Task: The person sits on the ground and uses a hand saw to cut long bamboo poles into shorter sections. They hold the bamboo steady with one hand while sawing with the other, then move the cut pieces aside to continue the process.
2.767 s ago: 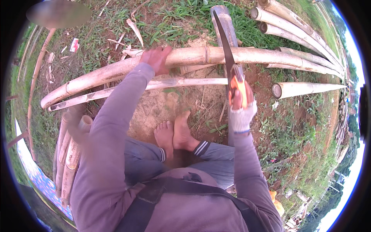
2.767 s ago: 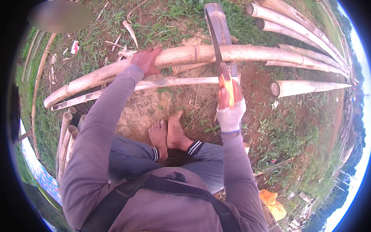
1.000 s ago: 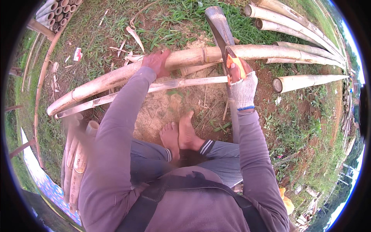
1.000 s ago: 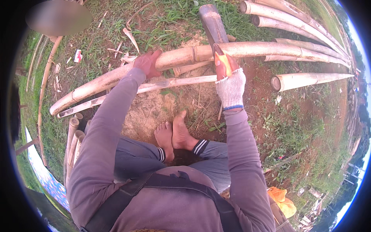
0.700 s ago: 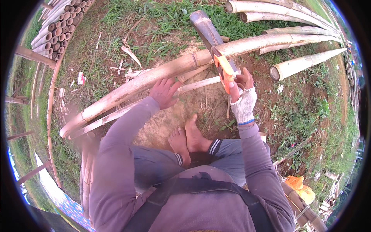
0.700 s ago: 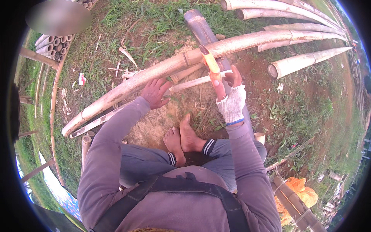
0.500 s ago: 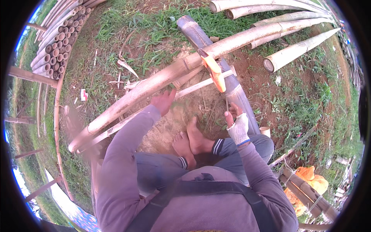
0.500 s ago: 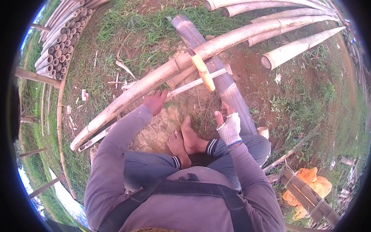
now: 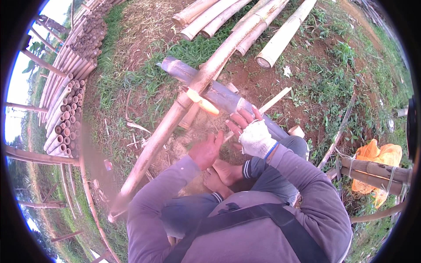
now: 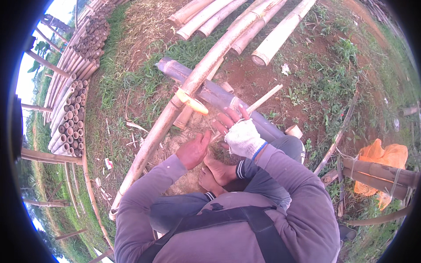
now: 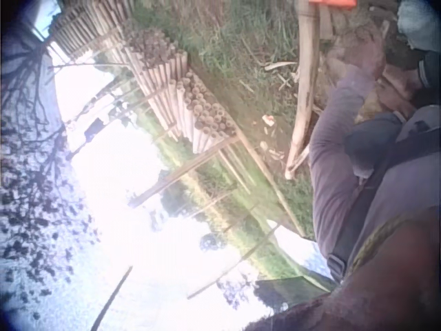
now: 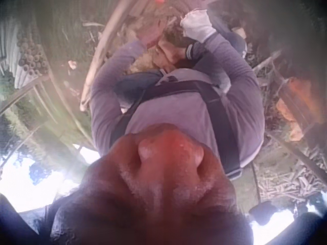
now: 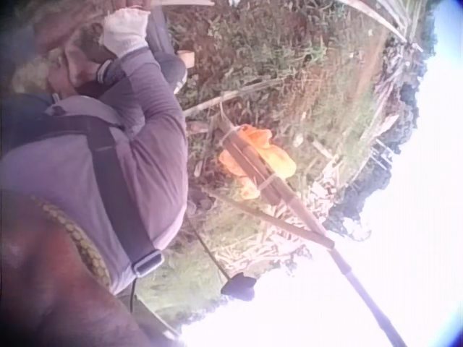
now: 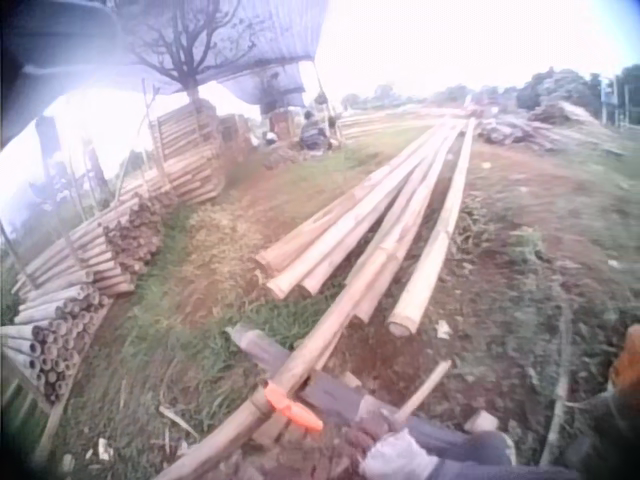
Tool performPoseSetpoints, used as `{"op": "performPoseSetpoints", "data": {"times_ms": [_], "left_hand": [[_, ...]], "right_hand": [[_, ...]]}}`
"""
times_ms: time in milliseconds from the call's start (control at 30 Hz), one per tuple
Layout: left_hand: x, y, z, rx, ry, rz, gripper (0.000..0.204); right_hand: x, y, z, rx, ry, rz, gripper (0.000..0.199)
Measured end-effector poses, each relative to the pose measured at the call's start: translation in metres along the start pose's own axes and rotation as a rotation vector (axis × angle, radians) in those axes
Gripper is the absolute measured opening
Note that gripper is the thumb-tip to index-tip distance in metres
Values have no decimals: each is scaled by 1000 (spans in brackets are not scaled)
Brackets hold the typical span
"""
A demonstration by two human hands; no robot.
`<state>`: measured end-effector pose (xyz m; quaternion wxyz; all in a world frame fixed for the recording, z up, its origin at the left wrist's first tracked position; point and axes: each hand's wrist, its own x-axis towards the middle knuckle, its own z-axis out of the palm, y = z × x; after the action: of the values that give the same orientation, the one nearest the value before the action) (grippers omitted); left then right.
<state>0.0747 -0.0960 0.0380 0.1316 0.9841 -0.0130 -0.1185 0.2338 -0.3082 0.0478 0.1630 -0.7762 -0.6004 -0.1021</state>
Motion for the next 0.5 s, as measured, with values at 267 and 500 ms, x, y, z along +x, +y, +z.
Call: {"op": "performPoseSetpoints", "data": {"times_ms": [267, 500], "left_hand": [[15, 54, -69, 250, -208, 98, 52], [23, 112, -142, 196, 529, 607, 42]], "right_hand": [[-36, 24, 23, 85, -124, 74, 36], [-32, 6, 44, 362, 285, 626, 35]]}}
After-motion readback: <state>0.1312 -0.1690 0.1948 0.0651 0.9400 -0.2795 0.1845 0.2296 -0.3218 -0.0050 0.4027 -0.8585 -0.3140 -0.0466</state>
